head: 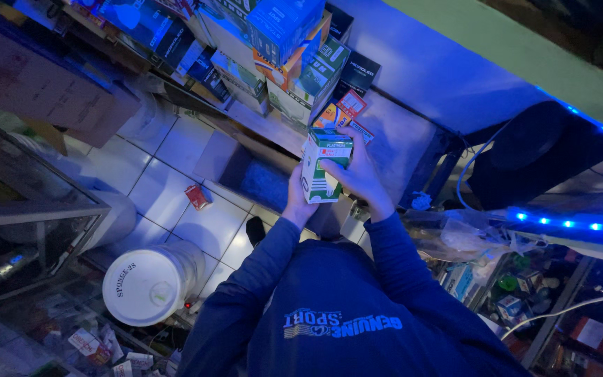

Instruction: The person sorts boxes of light bulbs by removing them from one cardboard container, inspecting the packaging, and placing them into another box or onto a shelf in a storage area.

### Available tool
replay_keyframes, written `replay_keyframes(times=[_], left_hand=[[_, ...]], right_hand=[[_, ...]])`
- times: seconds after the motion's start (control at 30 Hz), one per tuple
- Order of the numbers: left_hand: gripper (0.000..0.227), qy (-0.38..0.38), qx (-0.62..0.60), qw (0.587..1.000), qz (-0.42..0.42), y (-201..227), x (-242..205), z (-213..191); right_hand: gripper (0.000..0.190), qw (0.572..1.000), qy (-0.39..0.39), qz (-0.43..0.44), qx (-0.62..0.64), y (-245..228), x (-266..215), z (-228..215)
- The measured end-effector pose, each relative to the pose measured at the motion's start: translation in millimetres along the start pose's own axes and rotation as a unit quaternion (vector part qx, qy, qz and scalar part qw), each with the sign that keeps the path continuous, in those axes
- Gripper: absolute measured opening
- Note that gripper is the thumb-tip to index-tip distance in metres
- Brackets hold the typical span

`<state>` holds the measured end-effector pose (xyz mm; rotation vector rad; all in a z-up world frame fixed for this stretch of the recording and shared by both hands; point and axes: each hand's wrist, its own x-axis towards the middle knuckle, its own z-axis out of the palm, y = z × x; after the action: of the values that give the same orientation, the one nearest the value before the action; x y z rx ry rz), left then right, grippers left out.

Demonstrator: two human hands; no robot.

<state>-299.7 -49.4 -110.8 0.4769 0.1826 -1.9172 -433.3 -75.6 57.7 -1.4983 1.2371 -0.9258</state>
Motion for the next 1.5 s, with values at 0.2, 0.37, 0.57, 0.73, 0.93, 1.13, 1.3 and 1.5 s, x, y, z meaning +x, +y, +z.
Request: replay_keyframes(times=[0.2, 0.37, 0.57, 0.73, 0.93, 1.13, 1.3, 1.5], left_hand=[[0.049, -0.003, -0.006, 1.0, 0.003, 5, -4, -5], [0.053, 0.007, -0.007, 0.999, -0.031, 11, -3, 6], [0.044, -0.058, 0.067, 0.995, 0.048, 14, -8, 36], [0.063, -0.073, 0.216, 0.968, 0.107, 21, -14, 52], [0.079, -0.022, 0.379, 0.905, 0.193, 25, -12, 54], [0.083, 0.002, 0.523, 0.801, 0.29, 24, -1, 34], [0.072, 0.03, 0.55, 0.767, 0.328, 21, -5, 26], [0.073, 0.092, 0.618, 0.683, 0.378, 25, -9, 18]], right_hand=[[0.056, 0.997, 0.021, -0.069, -0.003, 10, -4, -2], [0.057, 0.985, 0.054, -0.108, 0.121, 22, -8, 1], [0.051, 0.971, 0.173, -0.107, 0.126, 35, -16, -32], [0.055, 0.967, 0.226, -0.089, 0.078, 16, -20, -64], [0.077, 0.912, 0.331, -0.164, -0.177, -13, -25, -76], [0.076, 0.915, 0.326, -0.098, -0.217, -15, -31, -76], [0.071, 0.966, 0.157, -0.051, -0.2, -17, -40, -69], [0.073, 0.925, 0.118, 0.012, -0.362, -4, -53, -60]])
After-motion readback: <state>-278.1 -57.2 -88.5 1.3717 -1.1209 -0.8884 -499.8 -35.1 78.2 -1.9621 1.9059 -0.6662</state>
